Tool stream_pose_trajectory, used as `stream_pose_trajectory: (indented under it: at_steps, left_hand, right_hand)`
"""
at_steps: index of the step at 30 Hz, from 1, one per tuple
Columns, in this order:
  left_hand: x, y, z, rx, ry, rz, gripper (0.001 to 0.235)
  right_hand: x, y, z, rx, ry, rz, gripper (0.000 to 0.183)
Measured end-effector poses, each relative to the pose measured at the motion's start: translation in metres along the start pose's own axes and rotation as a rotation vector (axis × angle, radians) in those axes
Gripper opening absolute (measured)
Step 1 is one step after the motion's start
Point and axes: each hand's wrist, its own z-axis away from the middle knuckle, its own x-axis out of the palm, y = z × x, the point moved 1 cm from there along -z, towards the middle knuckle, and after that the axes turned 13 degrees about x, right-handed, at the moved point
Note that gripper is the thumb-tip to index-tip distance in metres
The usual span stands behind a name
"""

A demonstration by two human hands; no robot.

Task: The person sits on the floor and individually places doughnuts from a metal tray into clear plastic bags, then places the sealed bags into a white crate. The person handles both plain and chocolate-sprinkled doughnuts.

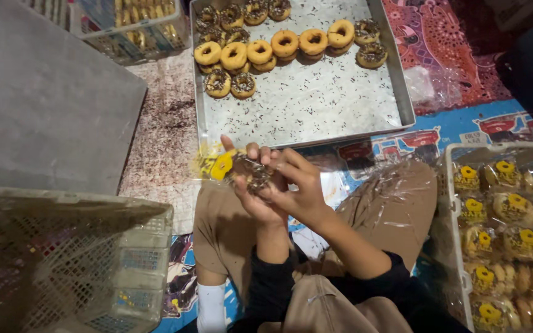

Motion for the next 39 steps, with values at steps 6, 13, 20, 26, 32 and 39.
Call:
stream_pose_trajectory:
  at_steps: [6, 13, 20, 26, 32, 39]
  left_hand:
    - [-0.002, 0.015, 0.002, -0.128, 0.242, -0.134, 0.062]
    - [-0.105, 0.02, 0.015, -0.358, 0.709, -0.659, 0.055]
    - [-0.105, 0.051, 0.057, -0.514, -0.418, -1.231, 0.027]
    - [-0.068, 0.05, 0.041, -0.619, -0.531, -1.448, 0.021]
    - [-0.047, 0.062, 0.04, -0.536, -0.698, -1.69, 0.027]
    - [-0.047, 0.081, 0.03, -0.282, -0.193, -1.626, 0.04]
  right_hand:
    - [-0.014, 0.004, -0.004, -0.236, 0.146, 0.213, 0.033]
    - [-0.011, 0.054, 0.01, -0.404, -0.109, 0.621, 0.018]
    - [-0.029, 0.055, 0.003, 0.19, -0.383, 0.192, 0.028]
    - [-0.053, 0.022, -0.004, -0.31, -0.314, 0.413, 0.036]
    - [-0.044, 0.072, 0.001, -0.293, -0.403, 0.533, 0.021]
    - [-0.056, 0.126, 0.009, 0.383, -0.353, 1.11, 0.045]
